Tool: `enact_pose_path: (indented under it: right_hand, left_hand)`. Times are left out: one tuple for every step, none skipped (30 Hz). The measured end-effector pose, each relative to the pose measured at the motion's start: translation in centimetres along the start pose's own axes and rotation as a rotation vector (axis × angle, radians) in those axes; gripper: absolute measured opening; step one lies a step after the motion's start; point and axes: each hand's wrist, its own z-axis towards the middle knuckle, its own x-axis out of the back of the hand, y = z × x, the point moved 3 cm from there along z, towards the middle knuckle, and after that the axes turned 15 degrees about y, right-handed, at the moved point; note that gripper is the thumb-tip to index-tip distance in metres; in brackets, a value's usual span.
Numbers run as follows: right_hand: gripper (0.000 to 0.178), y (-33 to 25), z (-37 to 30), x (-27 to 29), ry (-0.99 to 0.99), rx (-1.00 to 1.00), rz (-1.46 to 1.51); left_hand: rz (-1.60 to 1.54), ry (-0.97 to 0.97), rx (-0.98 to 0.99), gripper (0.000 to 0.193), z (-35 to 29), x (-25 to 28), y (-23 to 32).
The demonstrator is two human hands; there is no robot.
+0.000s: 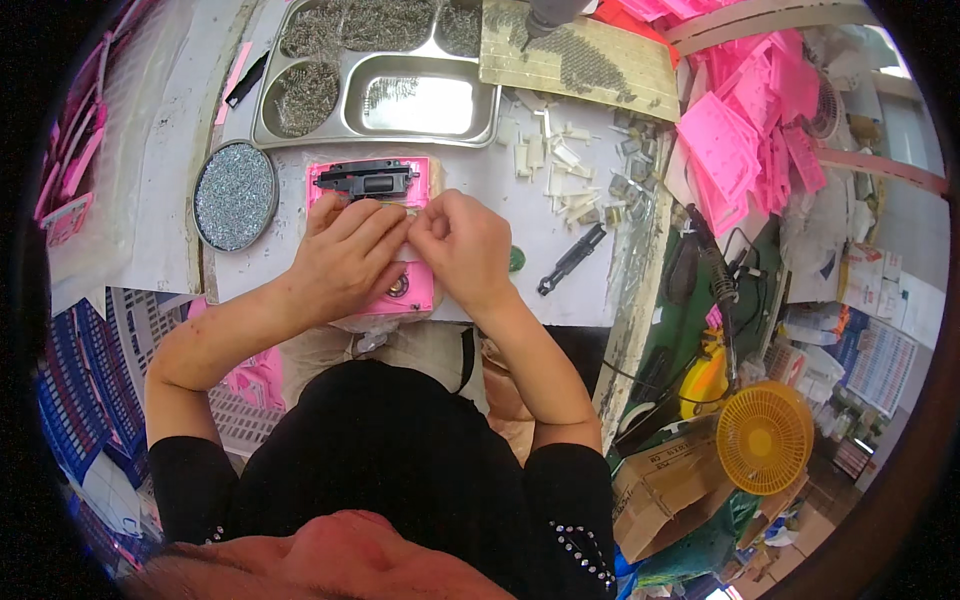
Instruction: Assembling internal electronic components into a pink plastic casing using a soldering iron and an electric screwdriver.
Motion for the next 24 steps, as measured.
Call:
enact_pose_path:
  right_hand:
    - [0.014,-0.1,-0.2,-0.1,0.024,0.02,0.005]
    - [0.014,0.1,-0.3,-0.1,0.037,-0.04,0.028]
    - [0.014,0.4,-0.5,-0.3,0.048,-0.099,0.053]
    - [0.014,0.6,-0.7,-0.4,0.059,-0.159,0.077]
    - [0.013,0.7,-0.8,-0.6,0.072,-0.171,0.095]
    - [0.013,0.9,-1.0,-0.7,0.085,-0.185,0.112]
    - [0.013,1.0,-1.1,-0.7,0.099,-0.199,0.128]
    - [0.012,1.0,-1.1,-0.7,0.098,-0.195,0.132]
    - [0.011,1.0,-1.1,-0.6,0.098,-0.192,0.134]
    - [0.011,1.0,-1.0,-0.4,0.098,-0.189,0.136]
    - [0.009,0.9,-1.1,-0.2,0.07,-0.183,0.119]
    - [0.009,0.8,-1.1,0.2,0.041,-0.176,0.106]
    - [0.008,0.6,-1.2,0.4,0.011,-0.169,0.093]
    - [0.009,-0.1,-1.2,0.5,0.028,-0.011,0.026]
    - [0.01,-0.9,-1.4,0.8,0.047,0.145,-0.045]
    - [0.012,-1.8,-1.6,1.0,0.065,0.3,-0.115]
    - [0.017,-2.5,-1.9,0.9,0.07,0.393,-0.168]
    - [0.015,-2.8,-1.8,0.9,0.043,0.437,-0.214]
    - [0.013,-3.1,-1.6,0.9,0.017,0.48,-0.259]
    - [0.013,-3.1,-1.5,0.9,-0.011,0.524,-0.304]
    - [0.013,-2.6,-1.0,1.2,-0.056,0.362,-0.192]
    - [0.014,-1.9,-0.5,1.7,-0.101,0.2,-0.08]
    - [0.014,-1.3,0.0,1.9,-0.146,0.039,0.032]
    - [0.016,-0.4,0.3,1.9,-0.154,-0.078,0.08]
  left_hand:
    - [-0.012,0.011,0.012,0.051,0.1,0.0,0.0]
    - [-0.025,0.022,0.025,0.051,0.1,0.0,-0.1]
    - [-0.043,0.035,0.037,0.051,0.1,-0.1,-0.2]
    - [-0.062,0.048,0.05,0.051,0.1,-0.2,-0.3]
    - [-0.081,0.06,0.062,0.051,0.1,-0.2,-0.4]
    - [-0.087,0.059,0.069,0.051,0.2,-0.2,-0.3]
    - [-0.093,0.058,0.075,0.051,0.3,-0.2,-0.3]
    - [-0.099,0.057,0.081,0.051,0.3,-0.1,-0.3]
    - [-0.099,0.055,0.079,0.052,0.3,0.0,-0.3]
    - [-0.098,0.052,0.077,0.052,0.4,0.0,-0.3]
    - [-0.097,0.05,0.075,0.052,0.3,0.0,-0.3]
    - [-0.099,0.046,0.072,0.052,0.3,0.0,-0.3]
    - [-0.101,0.042,0.07,0.052,0.4,0.0,-0.3]
    - [-0.103,0.039,0.067,0.052,0.3,0.0,-0.3]
    - [-0.094,0.041,0.058,0.051,0.3,0.0,-0.3]
    - [-0.086,0.043,0.049,0.051,0.3,-0.1,-0.3]
    - [-0.077,0.045,0.041,0.05,0.3,-0.1,-0.3]
    - [-0.068,0.042,0.037,0.05,0.3,-0.2,-0.3]
    - [-0.06,0.039,0.033,0.05,0.3,-0.2,-0.3]
    - [-0.051,0.036,0.03,0.05,0.2,-0.2,-0.2]
    - [-0.074,0.041,0.035,0.049,0.4,0.0,-0.4]
    - [-0.096,0.046,0.04,0.048,0.5,0.4,-0.6]
    - [-0.118,0.051,0.046,0.048,0.6,0.6,-0.7]
    - [-0.119,0.072,0.038,0.047,0.6,0.6,-0.8]
